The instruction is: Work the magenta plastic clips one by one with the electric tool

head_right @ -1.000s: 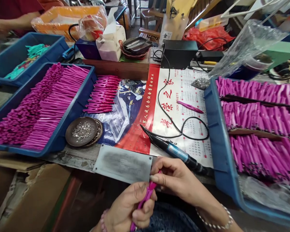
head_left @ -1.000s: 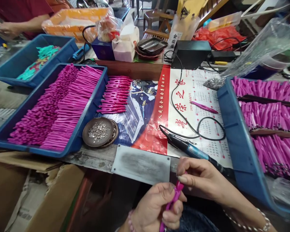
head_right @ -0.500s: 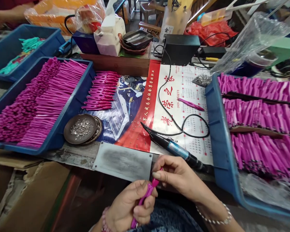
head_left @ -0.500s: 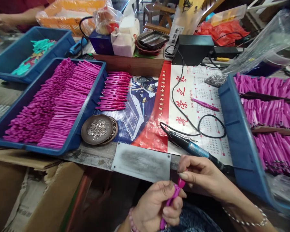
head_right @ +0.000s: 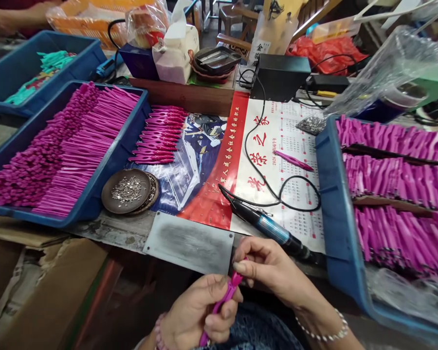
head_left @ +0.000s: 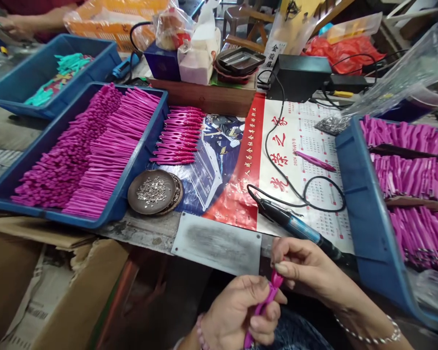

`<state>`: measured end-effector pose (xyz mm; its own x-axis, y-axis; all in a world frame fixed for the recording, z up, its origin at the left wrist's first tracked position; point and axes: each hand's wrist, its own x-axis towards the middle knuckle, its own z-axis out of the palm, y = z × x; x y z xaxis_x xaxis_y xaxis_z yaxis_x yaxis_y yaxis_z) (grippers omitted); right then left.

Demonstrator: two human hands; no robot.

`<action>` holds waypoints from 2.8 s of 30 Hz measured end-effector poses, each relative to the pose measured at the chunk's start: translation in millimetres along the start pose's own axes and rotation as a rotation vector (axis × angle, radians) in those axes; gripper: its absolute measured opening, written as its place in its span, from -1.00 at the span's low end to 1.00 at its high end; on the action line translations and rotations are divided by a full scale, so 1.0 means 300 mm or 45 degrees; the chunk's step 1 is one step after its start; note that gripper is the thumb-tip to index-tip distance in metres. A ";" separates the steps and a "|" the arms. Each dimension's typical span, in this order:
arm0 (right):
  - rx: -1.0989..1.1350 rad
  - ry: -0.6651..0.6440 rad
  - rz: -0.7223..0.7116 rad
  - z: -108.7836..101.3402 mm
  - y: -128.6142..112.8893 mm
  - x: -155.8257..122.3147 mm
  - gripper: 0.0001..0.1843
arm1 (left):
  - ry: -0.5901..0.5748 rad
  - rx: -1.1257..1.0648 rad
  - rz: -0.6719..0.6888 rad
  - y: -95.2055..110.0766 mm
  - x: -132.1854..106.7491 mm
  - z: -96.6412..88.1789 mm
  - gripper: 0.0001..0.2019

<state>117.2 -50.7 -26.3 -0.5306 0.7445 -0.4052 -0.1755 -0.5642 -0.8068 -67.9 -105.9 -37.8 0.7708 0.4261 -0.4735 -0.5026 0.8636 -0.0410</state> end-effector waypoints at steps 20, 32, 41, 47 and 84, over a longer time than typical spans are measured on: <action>0.104 0.053 0.001 0.010 0.031 0.007 -0.82 | -0.035 -0.042 0.060 0.002 -0.004 -0.010 -0.79; -0.035 0.038 0.019 0.009 0.000 0.007 -0.82 | -0.046 -0.109 0.008 -0.006 -0.001 -0.022 -0.79; 0.004 0.095 0.004 -0.011 0.024 0.001 -0.80 | -0.029 0.002 0.072 0.007 -0.016 -0.014 -0.78; 0.012 0.059 0.067 0.021 0.017 0.011 -0.75 | -0.047 -0.056 -0.005 0.003 -0.002 -0.030 -0.77; 0.171 0.314 0.146 0.123 0.057 0.108 -0.52 | 0.050 -0.201 0.171 0.037 0.010 -0.029 -0.78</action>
<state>66.5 -49.5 -37.3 -0.3389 0.7282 -0.5958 -0.2427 -0.6795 -0.6924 -74.4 -97.4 -47.3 0.6782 0.5211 -0.5181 -0.6575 0.7453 -0.1111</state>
